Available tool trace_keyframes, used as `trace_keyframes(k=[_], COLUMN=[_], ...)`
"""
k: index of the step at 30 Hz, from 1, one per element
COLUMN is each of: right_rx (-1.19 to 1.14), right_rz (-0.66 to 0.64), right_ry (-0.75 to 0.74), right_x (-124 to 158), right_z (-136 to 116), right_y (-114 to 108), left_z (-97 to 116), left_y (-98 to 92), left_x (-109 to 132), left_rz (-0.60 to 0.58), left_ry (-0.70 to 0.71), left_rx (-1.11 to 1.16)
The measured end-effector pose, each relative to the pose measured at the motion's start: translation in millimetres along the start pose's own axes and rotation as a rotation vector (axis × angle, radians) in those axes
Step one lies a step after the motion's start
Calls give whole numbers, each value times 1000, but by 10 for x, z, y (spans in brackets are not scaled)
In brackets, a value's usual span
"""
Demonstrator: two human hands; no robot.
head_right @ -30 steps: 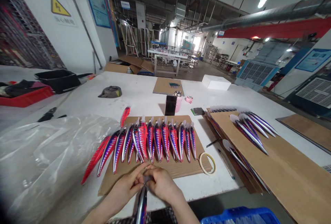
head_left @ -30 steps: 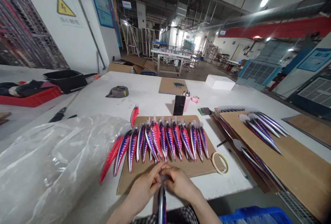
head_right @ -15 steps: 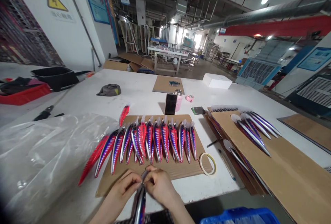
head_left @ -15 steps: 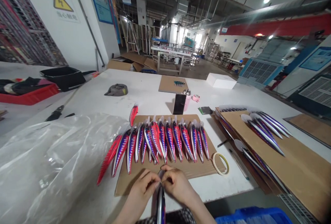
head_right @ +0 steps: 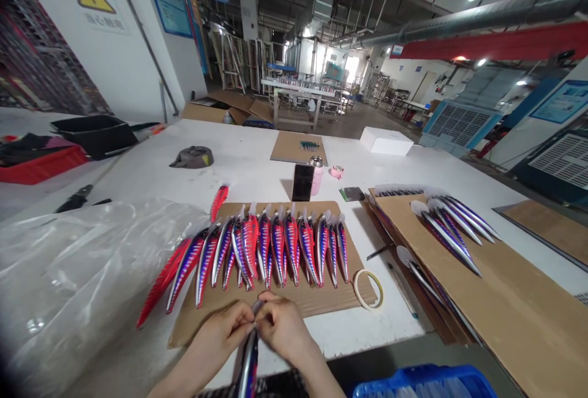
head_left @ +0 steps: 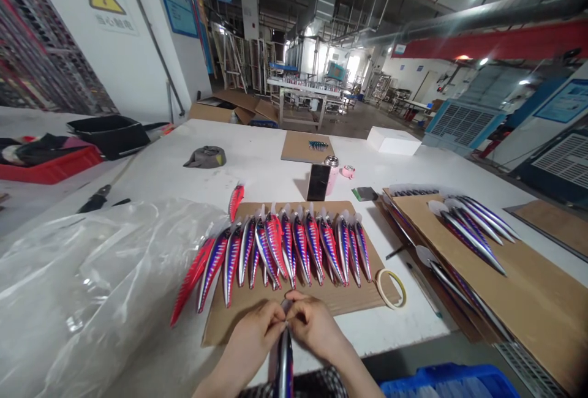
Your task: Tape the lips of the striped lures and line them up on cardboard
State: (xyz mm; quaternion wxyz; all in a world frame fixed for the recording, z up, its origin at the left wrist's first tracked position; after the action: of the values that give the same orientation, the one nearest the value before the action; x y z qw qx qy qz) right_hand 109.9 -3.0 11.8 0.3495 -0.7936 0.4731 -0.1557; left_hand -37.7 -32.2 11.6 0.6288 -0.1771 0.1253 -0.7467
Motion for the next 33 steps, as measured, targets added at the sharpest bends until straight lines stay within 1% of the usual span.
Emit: trace_keyframes(k=[8,13,15,20,26,30,33], right_rx=[12,14,2,-14,0,9,0], right_rz=[-13,43,52,63,68,75,58], right_ry=[-11,29,30,40,97,140,132], right_x=[-12,-4,5,17,30,39,43], right_z=[8,-34,-51,-64,-17,18,11], right_y=[-20,-20,-26,-48,-23,-21,-38], left_z=[10,-24,-42,-68,-50,-57,-55], left_y=[16,6,6,18,38,59,74], left_x=[18,19,18,23,88,98,98], left_rz=[24,14,30,106,70,100,118], left_ry=[15,66,89,121,186,196,196], left_rx=[-61,-40,-32,-33,-18,-29,-41])
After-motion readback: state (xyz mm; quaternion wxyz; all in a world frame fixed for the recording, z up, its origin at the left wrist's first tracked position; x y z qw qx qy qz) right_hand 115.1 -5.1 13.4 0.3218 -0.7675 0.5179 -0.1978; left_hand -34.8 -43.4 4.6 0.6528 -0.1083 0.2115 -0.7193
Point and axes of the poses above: each hand's wrist, its own x-axis away from the middle knuckle, its own y-axis out of the palm, z = x × y, the point moved 3 cm from there along -x, towards the middle knuckle, and after that the axes turned 15 degrees about x, right-handed, at the moved point
